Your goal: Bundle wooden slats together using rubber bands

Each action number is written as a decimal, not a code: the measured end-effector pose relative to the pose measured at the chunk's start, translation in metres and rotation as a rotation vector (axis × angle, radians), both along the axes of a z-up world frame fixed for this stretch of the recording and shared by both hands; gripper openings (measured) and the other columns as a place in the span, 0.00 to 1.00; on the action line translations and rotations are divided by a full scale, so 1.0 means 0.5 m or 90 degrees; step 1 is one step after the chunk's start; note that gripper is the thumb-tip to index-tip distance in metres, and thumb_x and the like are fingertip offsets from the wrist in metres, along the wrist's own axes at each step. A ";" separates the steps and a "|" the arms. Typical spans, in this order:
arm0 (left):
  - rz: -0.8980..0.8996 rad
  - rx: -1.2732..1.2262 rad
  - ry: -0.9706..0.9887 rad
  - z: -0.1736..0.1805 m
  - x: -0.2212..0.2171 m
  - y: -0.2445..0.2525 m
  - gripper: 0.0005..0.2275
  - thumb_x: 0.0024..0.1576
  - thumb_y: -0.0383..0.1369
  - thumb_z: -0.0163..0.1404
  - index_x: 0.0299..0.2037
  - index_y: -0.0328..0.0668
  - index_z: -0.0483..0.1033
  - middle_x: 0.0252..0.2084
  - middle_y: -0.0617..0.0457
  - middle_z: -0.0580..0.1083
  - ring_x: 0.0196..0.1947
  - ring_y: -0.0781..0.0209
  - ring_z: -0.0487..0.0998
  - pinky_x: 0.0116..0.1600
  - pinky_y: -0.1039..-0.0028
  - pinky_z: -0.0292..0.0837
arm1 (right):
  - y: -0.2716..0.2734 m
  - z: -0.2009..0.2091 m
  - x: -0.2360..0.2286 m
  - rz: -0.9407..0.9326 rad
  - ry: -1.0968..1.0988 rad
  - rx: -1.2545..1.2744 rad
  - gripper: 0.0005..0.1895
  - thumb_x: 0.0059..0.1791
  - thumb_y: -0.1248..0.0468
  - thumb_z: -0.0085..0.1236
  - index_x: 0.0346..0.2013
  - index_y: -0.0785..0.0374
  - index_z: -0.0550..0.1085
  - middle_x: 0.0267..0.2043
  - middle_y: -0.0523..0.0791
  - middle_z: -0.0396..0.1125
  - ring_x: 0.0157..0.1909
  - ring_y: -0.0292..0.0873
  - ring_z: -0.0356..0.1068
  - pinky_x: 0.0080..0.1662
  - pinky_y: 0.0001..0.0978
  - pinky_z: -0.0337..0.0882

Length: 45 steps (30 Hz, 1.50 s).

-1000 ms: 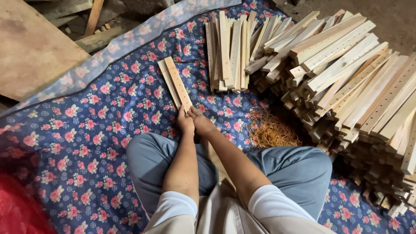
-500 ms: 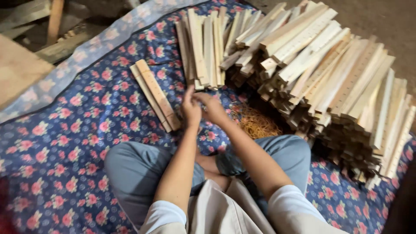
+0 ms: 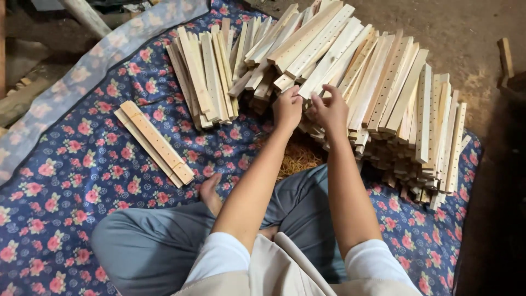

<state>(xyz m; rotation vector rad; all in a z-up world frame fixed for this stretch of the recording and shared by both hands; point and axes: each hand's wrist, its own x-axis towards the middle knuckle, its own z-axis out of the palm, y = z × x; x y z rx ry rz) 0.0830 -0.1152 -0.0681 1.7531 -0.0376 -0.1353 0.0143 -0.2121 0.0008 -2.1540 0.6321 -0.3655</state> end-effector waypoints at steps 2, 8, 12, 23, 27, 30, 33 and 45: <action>0.001 0.043 -0.002 -0.025 0.027 -0.021 0.16 0.56 0.31 0.53 0.55 0.47 0.79 0.51 0.51 0.80 0.50 0.61 0.82 0.52 0.71 0.81 | 0.002 -0.017 0.026 -0.015 0.021 0.009 0.24 0.49 0.46 0.66 0.56 0.47 0.73 0.36 0.47 0.76 0.45 0.50 0.78 0.49 0.44 0.76; 0.011 0.067 -0.042 -0.002 0.048 -0.002 0.12 0.55 0.31 0.55 0.49 0.45 0.82 0.42 0.50 0.82 0.42 0.58 0.84 0.43 0.72 0.84 | -0.033 -0.087 0.066 -0.057 -0.045 0.274 0.28 0.46 0.56 0.70 0.54 0.59 0.68 0.32 0.44 0.73 0.32 0.44 0.77 0.37 0.35 0.79; 0.092 0.148 -0.145 0.065 0.077 0.024 0.13 0.52 0.29 0.57 0.47 0.36 0.80 0.43 0.37 0.77 0.48 0.39 0.80 0.53 0.55 0.78 | -0.065 -0.079 0.050 -0.061 -0.139 0.708 0.11 0.49 0.64 0.63 0.41 0.65 0.72 0.27 0.43 0.67 0.22 0.37 0.73 0.23 0.20 0.76; 0.097 0.313 0.100 0.053 0.195 -0.051 0.18 0.45 0.40 0.66 0.44 0.45 0.82 0.40 0.47 0.80 0.42 0.47 0.84 0.40 0.54 0.83 | -0.039 -0.059 0.066 0.013 -0.133 0.720 0.12 0.50 0.66 0.62 0.45 0.66 0.70 0.36 0.47 0.68 0.34 0.42 0.78 0.30 0.26 0.81; 0.054 0.325 0.108 0.089 0.176 -0.051 0.12 0.48 0.33 0.63 0.42 0.42 0.82 0.39 0.48 0.79 0.41 0.48 0.85 0.44 0.53 0.82 | -0.038 -0.052 0.071 -0.005 -0.127 0.720 0.17 0.50 0.65 0.63 0.49 0.65 0.68 0.37 0.46 0.71 0.33 0.41 0.78 0.32 0.27 0.82; 0.019 0.312 0.101 0.049 0.196 -0.070 0.11 0.50 0.30 0.58 0.42 0.38 0.81 0.38 0.46 0.80 0.39 0.45 0.85 0.42 0.54 0.83 | -0.049 -0.060 0.076 -0.004 -0.125 0.725 0.16 0.51 0.63 0.63 0.49 0.65 0.69 0.37 0.47 0.72 0.33 0.43 0.79 0.33 0.29 0.83; -0.003 0.283 0.100 0.107 0.162 -0.062 0.12 0.55 0.28 0.53 0.48 0.36 0.73 0.46 0.41 0.78 0.46 0.41 0.83 0.50 0.50 0.81 | -0.056 -0.070 0.077 -0.011 -0.117 0.736 0.17 0.52 0.62 0.62 0.50 0.63 0.68 0.36 0.46 0.72 0.31 0.44 0.79 0.31 0.31 0.83; -0.089 0.300 0.147 0.127 0.158 -0.082 0.12 0.59 0.30 0.46 0.48 0.35 0.79 0.46 0.42 0.80 0.49 0.41 0.82 0.51 0.50 0.80 | -0.085 -0.089 0.143 0.013 0.108 0.062 0.14 0.46 0.47 0.62 0.42 0.45 0.82 0.31 0.43 0.74 0.44 0.49 0.75 0.49 0.40 0.72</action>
